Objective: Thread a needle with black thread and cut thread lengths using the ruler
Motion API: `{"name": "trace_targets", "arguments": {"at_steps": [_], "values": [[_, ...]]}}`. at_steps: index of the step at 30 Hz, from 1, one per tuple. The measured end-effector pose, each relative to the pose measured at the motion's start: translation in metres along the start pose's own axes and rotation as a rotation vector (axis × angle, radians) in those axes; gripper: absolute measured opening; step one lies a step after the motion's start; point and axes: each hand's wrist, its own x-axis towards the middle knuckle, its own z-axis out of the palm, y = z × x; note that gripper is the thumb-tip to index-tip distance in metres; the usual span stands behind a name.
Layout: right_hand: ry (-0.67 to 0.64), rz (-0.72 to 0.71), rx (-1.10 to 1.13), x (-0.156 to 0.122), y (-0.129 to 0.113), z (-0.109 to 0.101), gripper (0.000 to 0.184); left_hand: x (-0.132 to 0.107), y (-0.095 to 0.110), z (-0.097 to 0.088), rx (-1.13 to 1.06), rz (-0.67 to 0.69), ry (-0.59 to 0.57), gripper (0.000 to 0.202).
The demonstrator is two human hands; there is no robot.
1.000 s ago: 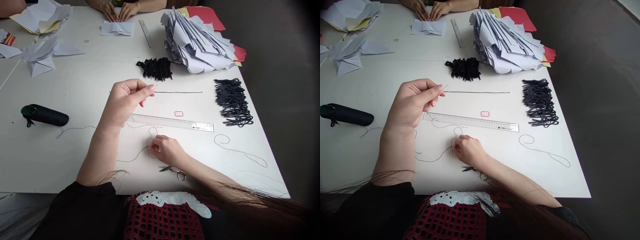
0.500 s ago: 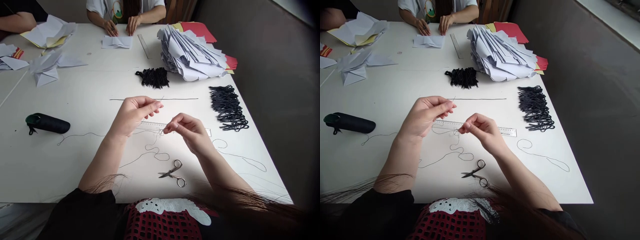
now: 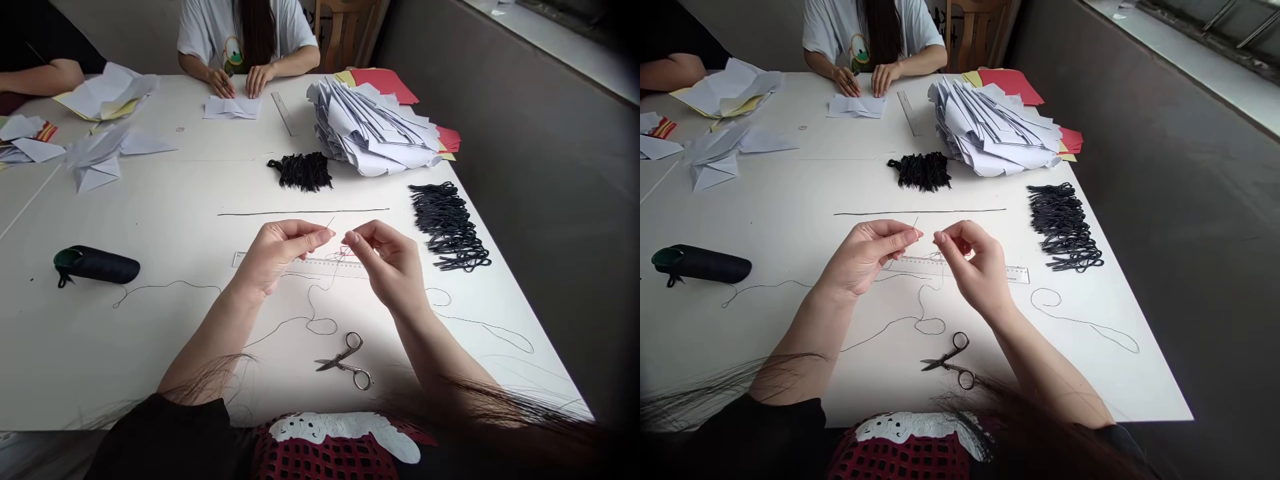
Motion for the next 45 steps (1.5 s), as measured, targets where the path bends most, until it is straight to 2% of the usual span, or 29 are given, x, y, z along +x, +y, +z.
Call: {"name": "trace_targets", "arguments": {"at_steps": [3, 6, 8, 11, 15, 18, 21, 23, 26, 29, 32, 37, 41, 42, 43, 45], "values": [[-0.156, 0.118, 0.180, 0.002, 0.003, -0.003, 0.030, 0.001, -0.003, 0.000, 0.019, 0.014, 0.022, 0.016], [-0.288, 0.218, 0.391, 0.003, 0.004, -0.002, 0.031, 0.002, -0.006, 0.003, -0.009, 0.010, -0.046, 0.017], [-0.319, 0.254, 0.425, 0.003, 0.003, 0.000, 0.031, 0.002, -0.007, 0.005, -0.030, 0.001, -0.109, 0.017], [-0.331, 0.219, 0.335, 0.002, 0.002, 0.001, 0.031, 0.001, -0.006, 0.006, 0.003, -0.009, -0.138, 0.018], [-0.318, 0.121, 0.169, 0.000, 0.002, -0.001, 0.030, -0.003, -0.003, 0.006, 0.088, 0.074, -0.094, 0.016], [-0.291, 0.087, 0.100, -0.001, 0.002, -0.003, 0.033, -0.011, -0.002, 0.011, 0.205, 0.204, -0.043, 0.012], [-0.290, 0.064, 0.007, -0.002, 0.000, -0.003, 0.032, -0.019, -0.001, 0.019, 0.419, 0.370, 0.096, 0.009], [-0.306, 0.054, -0.036, -0.002, -0.002, -0.004, 0.033, -0.022, 0.000, 0.023, 0.495, 0.427, 0.175, 0.010], [-0.258, 0.026, -0.021, -0.001, -0.005, -0.004, 0.029, -0.021, 0.004, 0.023, 0.395, 0.365, 0.188, 0.006], [-0.149, 0.004, 0.083, -0.001, -0.006, -0.006, 0.025, -0.017, 0.008, 0.018, 0.188, 0.221, 0.120, 0.009], [-0.076, 0.022, 0.150, 0.000, -0.003, -0.007, 0.026, -0.015, 0.010, 0.015, 0.082, 0.141, 0.074, 0.013], [-0.004, 0.006, 0.242, 0.002, 0.005, -0.003, 0.017, -0.014, 0.005, 0.015, 0.084, 0.118, 0.016, 0.013], [0.057, -0.100, 0.091, 0.001, -0.003, -0.009, 0.016, -0.011, 0.002, 0.015, 0.085, 0.125, 0.026, 0.012], [0.030, -0.137, 0.027, 0.001, -0.007, -0.014, 0.015, -0.010, 0.003, 0.015, 0.079, 0.131, 0.045, 0.012], [-0.073, -0.176, -0.020, 0.000, -0.013, -0.019, 0.014, -0.009, 0.003, 0.014, 0.070, 0.143, 0.071, 0.012], [-0.443, -0.250, -0.049, -0.002, -0.024, -0.029, 0.014, -0.006, 0.004, 0.011, 0.038, 0.171, 0.117, 0.011]]}}
